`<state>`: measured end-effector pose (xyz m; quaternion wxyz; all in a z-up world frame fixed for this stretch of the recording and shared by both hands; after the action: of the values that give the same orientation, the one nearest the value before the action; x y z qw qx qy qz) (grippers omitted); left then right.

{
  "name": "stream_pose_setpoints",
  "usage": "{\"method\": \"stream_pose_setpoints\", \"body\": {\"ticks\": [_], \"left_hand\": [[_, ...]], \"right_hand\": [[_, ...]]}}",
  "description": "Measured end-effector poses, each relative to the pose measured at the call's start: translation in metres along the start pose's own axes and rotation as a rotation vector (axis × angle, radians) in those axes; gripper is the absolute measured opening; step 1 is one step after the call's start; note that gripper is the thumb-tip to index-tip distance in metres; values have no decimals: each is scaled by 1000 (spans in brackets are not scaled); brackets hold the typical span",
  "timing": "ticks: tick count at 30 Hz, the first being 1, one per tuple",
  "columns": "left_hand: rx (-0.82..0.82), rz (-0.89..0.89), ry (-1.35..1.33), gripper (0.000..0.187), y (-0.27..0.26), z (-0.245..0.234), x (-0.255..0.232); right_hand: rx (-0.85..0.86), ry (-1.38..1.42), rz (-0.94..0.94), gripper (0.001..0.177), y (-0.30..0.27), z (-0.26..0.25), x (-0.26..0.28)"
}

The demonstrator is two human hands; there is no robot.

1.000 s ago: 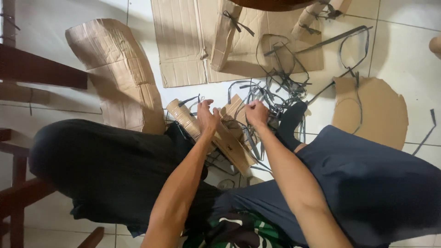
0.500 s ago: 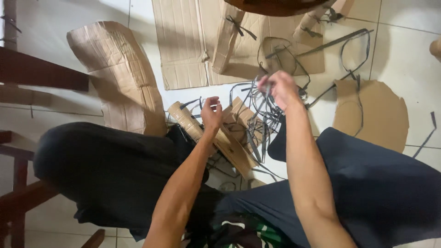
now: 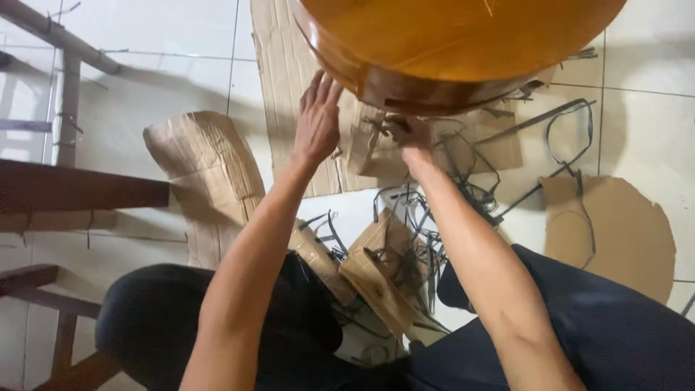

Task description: Wrapping wooden furniture legs with cardboard and securing them with plastic ties

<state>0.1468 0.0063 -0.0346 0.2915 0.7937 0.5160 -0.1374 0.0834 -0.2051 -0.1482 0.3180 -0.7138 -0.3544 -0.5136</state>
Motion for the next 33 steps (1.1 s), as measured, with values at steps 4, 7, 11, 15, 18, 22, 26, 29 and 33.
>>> {"method": "stream_pose_setpoints", "body": {"ticks": [4, 7, 11, 15, 18, 22, 26, 29, 33], "left_hand": [[231, 101, 91, 24, 17, 85, 57], [197, -25, -121, 2, 15, 58, 49], [57, -197, -242, 5, -7, 6, 42], [-79, -191, -260, 24, -42, -8, 36], [-129, -170, -284, 25, -65, -3, 35], [-184, -162, -260, 17, -83, -8, 21], [-163, -195, -266, 18, -98, -8, 6], [-217, -226, -274, 15, -109, -10, -1], [-188, -171, -240, 10, -115, -38, -32]], "right_hand": [[129, 2, -44, 14, 24, 26, -36], [151, 337, -109, 31, 66, 38, -114], [78, -100, -228, 11, -21, -1, 33], [-111, -194, -368, 5, -80, -6, 42], [-140, -347, -527, 12, -103, -10, 42], [-214, -477, -984, 8, -109, -26, 86], [-176, -413, -992, 6, -129, -30, 136], [-103, -357, -953, 12, -127, -19, 124], [-44, -306, -906, 9, -132, -14, 136]]}}
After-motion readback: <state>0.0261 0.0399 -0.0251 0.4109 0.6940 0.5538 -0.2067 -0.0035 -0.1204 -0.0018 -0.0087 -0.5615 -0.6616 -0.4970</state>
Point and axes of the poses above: each hand's wrist, its own y-axis towards the middle knuckle, its own z-axis out of the palm, x = y × z, the point moved 6 cm from there along y, towards the middle knuckle, and after that the axes turned 7 degrees about -x, right-handed, at the moved point
